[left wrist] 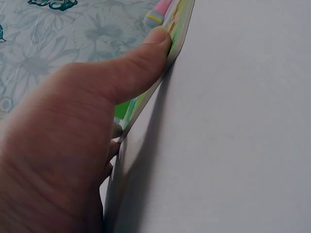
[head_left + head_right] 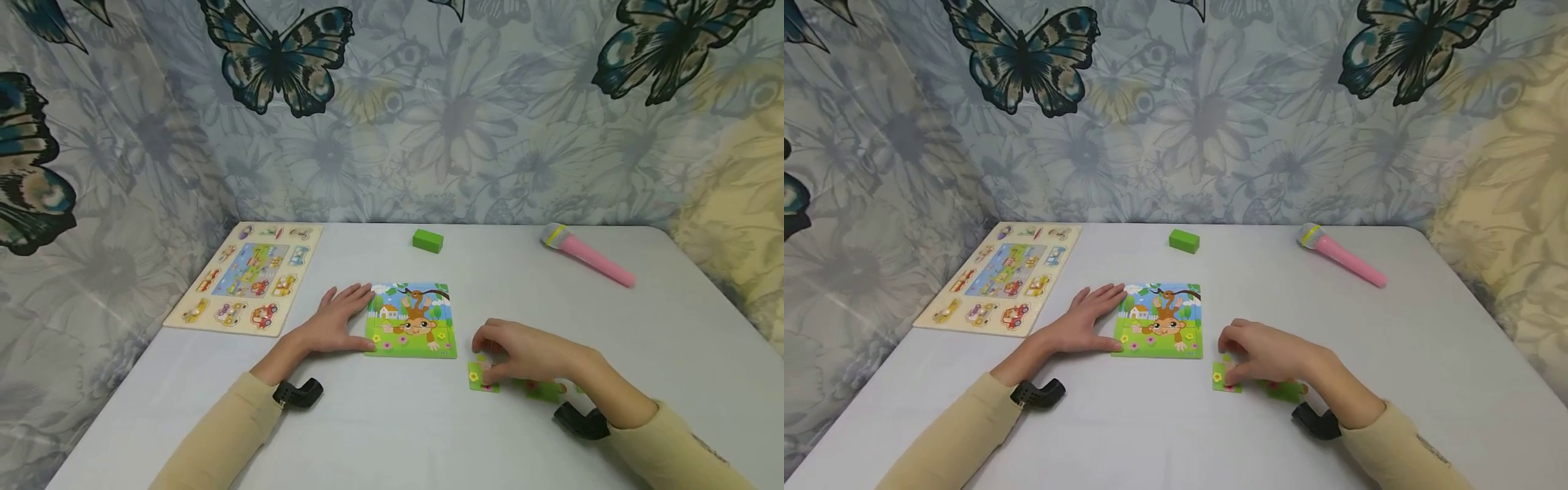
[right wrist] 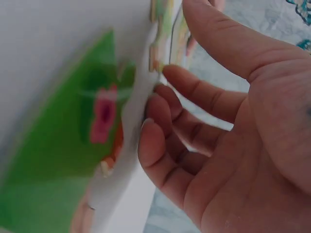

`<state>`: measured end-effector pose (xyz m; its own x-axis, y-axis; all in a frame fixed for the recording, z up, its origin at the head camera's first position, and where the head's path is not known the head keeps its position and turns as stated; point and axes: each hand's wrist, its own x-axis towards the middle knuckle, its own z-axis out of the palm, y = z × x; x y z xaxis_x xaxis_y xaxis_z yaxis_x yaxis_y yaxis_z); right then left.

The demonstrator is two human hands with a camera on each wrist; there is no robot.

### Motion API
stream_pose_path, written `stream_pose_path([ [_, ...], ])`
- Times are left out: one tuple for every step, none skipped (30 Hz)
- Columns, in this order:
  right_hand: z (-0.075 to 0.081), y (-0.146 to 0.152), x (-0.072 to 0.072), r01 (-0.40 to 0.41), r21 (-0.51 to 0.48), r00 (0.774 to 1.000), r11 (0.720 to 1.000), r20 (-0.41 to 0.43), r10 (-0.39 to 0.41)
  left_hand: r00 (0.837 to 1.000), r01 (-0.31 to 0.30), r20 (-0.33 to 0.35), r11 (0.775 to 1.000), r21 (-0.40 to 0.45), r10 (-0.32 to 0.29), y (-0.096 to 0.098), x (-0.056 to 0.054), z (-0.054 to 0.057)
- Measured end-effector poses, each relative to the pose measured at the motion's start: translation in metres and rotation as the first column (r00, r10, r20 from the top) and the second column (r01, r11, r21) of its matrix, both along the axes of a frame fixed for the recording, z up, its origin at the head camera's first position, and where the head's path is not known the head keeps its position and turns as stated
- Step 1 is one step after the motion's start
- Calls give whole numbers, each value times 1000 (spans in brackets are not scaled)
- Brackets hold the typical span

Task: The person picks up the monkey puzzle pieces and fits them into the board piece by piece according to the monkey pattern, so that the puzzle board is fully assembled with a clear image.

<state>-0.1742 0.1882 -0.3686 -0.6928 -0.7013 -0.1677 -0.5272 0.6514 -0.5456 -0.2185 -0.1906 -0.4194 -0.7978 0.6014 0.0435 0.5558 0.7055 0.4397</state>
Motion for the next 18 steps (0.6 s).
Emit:
stream_pose_path([
  [-1, 0, 1, 4, 2, 1000, 1000, -8, -4, 1000, 5, -2, 1000, 8, -5, -1, 0, 0],
  [-3, 0, 3, 6, 3, 1000, 1000, -18, -6, 1000, 10, -3, 1000, 14, -10, -1, 1, 0],
  [-4, -1, 4, 6, 5, 1000, 1000, -24, -6, 1000, 10, -2, 1000, 12, -10, -2, 2, 0],
  [-5, 0, 5, 6, 11, 999, 1000, -33, -6, 1000, 11, -5, 1000, 14, -11, -1, 1, -1],
  [-5, 0, 6, 6, 14, 999, 1000, -43, -5, 1000, 10, -4, 1000, 20, -10, -1, 2, -1],
  [-5, 0, 6, 6, 15, 999, 1000, -53, -5, 1000, 7, -2, 1000, 23, -7, -1, 2, -1],
  [-6, 0, 7, 6, 14, 998, 1000, -59, -5, 1000, 3, 3, 1000, 24, -3, -1, 2, -1],
  [-6, -1, 7, 7, 12, 998, 1000, -60, -6, 1000, 0, 7, 1000, 21, 0, -1, 2, 0],
  [-7, -1, 7, 9, 11, 998, 1000, -59, -8, 1000, -3, 11, 1000, 16, 3, -2, 2, 0],
  [-7, -2, 8, 11, 8, 998, 1000, -57, -10, 1000, -3, 14, 1000, 18, 3, -2, 3, 0],
  [-7, -2, 8, 12, 5, 998, 1000, -54, -12, 1000, -5, 16, 1000, 16, 4, -3, 3, 1],
  [-8, -3, 9, 15, 2, 999, 1000, -49, -15, 1000, -3, 15, 1000, 15, 3, -3, 3, 1],
  [-8, -3, 9, 17, 0, 999, 1000, -45, -17, 1000, -2, 16, 1000, 14, 2, -3, 3, 1],
  [-8, -3, 10, 19, -1, 999, 1000, -40, -19, 1000, 0, 15, 1000, 12, -1, -2, 3, 1],
  [-8, -3, 10, 21, 0, 999, 1000, -39, -21, 1000, 4, 16, 1000, 16, -4, -2, 2, 1],
  [-7, -2, 10, 23, 1, 999, 1000, -38, -22, 1000, 7, 15, 1000, 20, -8, -2, 2, 0],
  [-7, -2, 11, 24, 1, 999, 1000, -38, -24, 1000, 11, 14, 1000, 21, -11, -1, 1, -1],
  [-6, -1, 11, 27, -3, 999, 1000, -34, -27, 1000, 15, 15, 1000, 22, -15, -1, 1, -1],
])
